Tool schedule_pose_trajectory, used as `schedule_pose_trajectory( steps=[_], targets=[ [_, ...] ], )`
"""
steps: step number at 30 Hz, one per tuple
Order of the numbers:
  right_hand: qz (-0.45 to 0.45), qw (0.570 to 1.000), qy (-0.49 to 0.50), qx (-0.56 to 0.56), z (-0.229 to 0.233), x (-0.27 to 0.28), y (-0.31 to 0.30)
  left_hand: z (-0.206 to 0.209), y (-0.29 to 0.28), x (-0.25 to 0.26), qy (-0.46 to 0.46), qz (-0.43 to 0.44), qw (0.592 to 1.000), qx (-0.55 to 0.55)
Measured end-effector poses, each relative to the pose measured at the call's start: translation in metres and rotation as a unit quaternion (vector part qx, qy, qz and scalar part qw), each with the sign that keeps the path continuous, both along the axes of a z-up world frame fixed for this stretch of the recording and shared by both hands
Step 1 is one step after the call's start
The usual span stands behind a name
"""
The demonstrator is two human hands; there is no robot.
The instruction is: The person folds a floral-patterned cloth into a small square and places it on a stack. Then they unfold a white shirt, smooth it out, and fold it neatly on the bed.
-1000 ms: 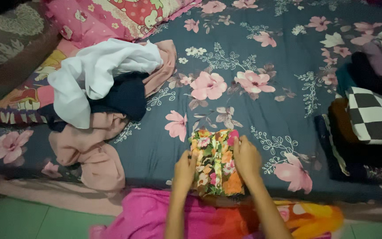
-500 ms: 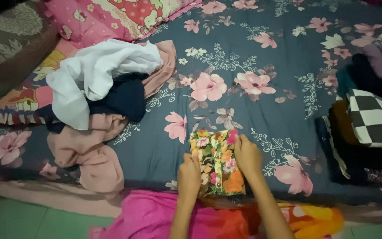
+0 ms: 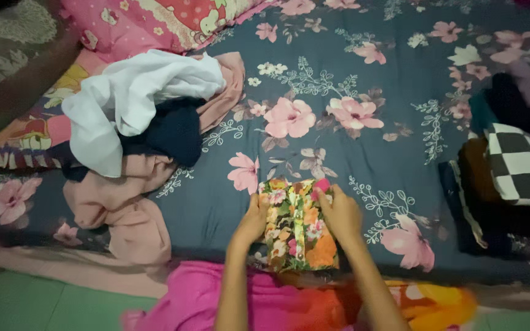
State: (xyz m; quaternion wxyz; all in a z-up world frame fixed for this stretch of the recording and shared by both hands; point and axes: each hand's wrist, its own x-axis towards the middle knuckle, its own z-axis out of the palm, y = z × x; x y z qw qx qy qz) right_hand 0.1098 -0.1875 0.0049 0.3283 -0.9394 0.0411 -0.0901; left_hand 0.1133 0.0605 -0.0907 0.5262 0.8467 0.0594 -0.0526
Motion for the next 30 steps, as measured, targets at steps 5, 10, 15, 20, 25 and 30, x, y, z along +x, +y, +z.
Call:
schedule_pose_trajectory(
  steps=[5, 10, 15, 20, 25, 30],
  targets=[
    [0.003, 1.000, -0.018, 0.005, -0.006, 0.003, 0.002, 0.015, -0.006, -0.011, -0.029, 0.023, 0.999, -0.014],
    [-0.003, 0.997, 0.079, 0.024, 0.015, -0.020, -0.012, 0.048, -0.010, -0.036, -0.008, 0.033, 0.999, -0.013],
    [0.008, 0.977, 0.214, 0.011, 0.023, -0.065, -0.027, 0.070, -0.007, -0.076, 0.177, -0.019, 0.973, -0.147],
    [0.062, 0.989, 0.123, 0.056, 0.008, -0.077, -0.018, 0.061, -0.010, -0.087, 0.047, -0.094, 0.993, -0.057],
    [0.033, 0.990, 0.099, 0.091, -0.001, -0.071, 0.003, 0.061, -0.024, -0.079, -0.178, 0.009, 0.968, 0.177],
    [0.024, 0.992, 0.105, 0.060, -0.011, -0.074, 0.005, 0.076, -0.039, -0.107, -0.122, 0.094, 0.965, 0.214]
  ],
)
